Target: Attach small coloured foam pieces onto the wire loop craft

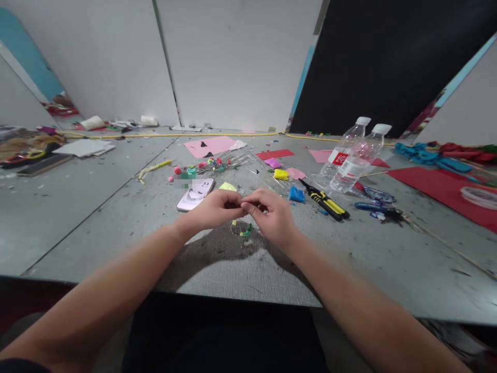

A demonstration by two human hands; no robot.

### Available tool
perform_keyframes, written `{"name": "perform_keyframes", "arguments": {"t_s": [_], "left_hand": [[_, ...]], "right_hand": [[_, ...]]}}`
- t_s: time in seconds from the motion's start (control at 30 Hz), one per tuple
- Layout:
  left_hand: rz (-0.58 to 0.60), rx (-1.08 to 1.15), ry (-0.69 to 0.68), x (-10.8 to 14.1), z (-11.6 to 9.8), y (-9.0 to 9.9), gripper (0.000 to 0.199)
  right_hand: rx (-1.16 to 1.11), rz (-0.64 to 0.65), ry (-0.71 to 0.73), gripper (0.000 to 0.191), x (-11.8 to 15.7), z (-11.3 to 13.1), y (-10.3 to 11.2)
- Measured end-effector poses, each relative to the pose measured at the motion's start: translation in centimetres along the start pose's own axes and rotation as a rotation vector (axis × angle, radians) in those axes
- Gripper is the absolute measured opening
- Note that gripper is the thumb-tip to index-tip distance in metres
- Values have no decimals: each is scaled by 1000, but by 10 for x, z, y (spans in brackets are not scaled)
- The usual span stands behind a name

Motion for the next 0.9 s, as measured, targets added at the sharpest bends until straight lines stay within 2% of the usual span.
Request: {"name": "perform_keyframes", "arguments": {"t_s": [0.17,0.4,0.63,0.9], "left_hand": [[12,73,39,2,1,-2,22],[1,167,76,2,-2,3,9],[-70,157,115,2,-11,9,9],[-91,162,120,0,-6,8,13]], "right_hand": [[-27,21,10,11,3,1,-1],[-101,78,30,13,4,-2,-3],[-69,94,25,20,2,-6,-1],[-45,78,14,20,2,-8,0]]}}
Point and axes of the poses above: each hand's wrist, its own x-axis away from the middle knuckle, its own y-axis out of the back of the hand, z = x × y, the point moved 6 cm from there along -x, towards the middle knuckle, and after that the axes turned 12 degrees about -z, right-handed, at the moved point
